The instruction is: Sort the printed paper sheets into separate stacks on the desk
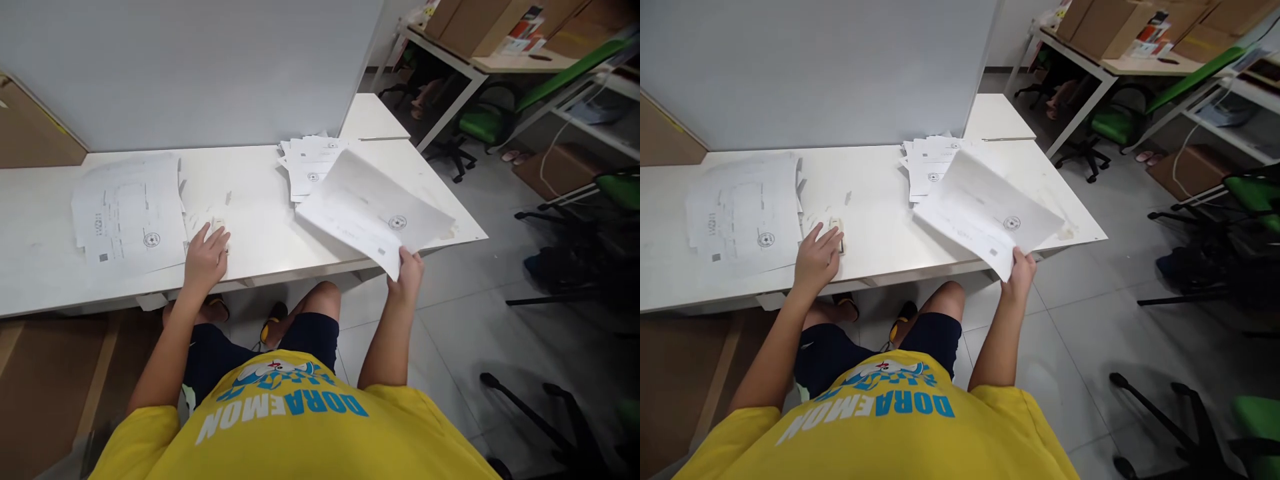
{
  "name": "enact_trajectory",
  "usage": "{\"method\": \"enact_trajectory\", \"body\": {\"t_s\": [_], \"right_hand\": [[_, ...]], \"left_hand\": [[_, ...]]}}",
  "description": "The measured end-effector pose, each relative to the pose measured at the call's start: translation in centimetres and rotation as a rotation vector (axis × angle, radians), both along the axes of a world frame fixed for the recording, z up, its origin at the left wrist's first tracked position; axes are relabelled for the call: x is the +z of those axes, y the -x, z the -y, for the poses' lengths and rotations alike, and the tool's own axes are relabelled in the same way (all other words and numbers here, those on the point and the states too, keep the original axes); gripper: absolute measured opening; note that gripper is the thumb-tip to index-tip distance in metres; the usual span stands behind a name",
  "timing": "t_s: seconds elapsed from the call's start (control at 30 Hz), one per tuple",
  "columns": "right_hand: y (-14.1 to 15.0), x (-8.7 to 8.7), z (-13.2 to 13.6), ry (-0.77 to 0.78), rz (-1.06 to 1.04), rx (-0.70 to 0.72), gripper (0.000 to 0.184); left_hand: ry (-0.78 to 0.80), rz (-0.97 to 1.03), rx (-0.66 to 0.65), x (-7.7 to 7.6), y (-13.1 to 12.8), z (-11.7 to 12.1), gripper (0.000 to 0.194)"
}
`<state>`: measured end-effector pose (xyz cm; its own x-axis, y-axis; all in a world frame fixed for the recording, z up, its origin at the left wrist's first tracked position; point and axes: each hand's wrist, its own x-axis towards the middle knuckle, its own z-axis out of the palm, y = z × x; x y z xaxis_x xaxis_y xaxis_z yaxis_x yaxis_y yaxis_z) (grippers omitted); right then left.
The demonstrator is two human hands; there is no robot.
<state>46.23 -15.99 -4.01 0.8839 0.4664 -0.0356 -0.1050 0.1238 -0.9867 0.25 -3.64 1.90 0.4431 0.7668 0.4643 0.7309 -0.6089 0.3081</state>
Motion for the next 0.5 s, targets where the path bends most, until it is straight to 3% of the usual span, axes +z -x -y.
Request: {"method": "enact_trajectory", "body": {"t_s": [0.1, 0.2, 0.3, 0.37, 0.5], "right_hand": [[-1.0, 0.6, -6.2, -0.001, 0.038, 0.084, 0.033], [-2.9, 2.5, -12.3, 0.103, 0.062, 0.265, 0.027], [-5.8, 4.9, -17.2, 0.267, 0.135, 0.415, 0.023], [-7.7, 6.0, -19.6, 0.371, 0.243, 0.435, 0.019], [-10.1, 6.4, -22.3, 0.564, 0.458, 0.399, 0.013]], "left_hand": [[0.008, 0.005, -0.089, 1.0, -3.6, -0.2, 0.042], [0.121, 0.049, -0.184, 0.7, -9.4, -2.3, 0.048], [0.291, 0.096, -0.1, -0.7, -15.6, -6.5, 0.085], [0.41, 0.135, -0.01, -1.8, -19.0, -9.3, 0.105], [0.456, 0.251, -0.017, -3.3, -22.4, -12.8, 0.097]]}}
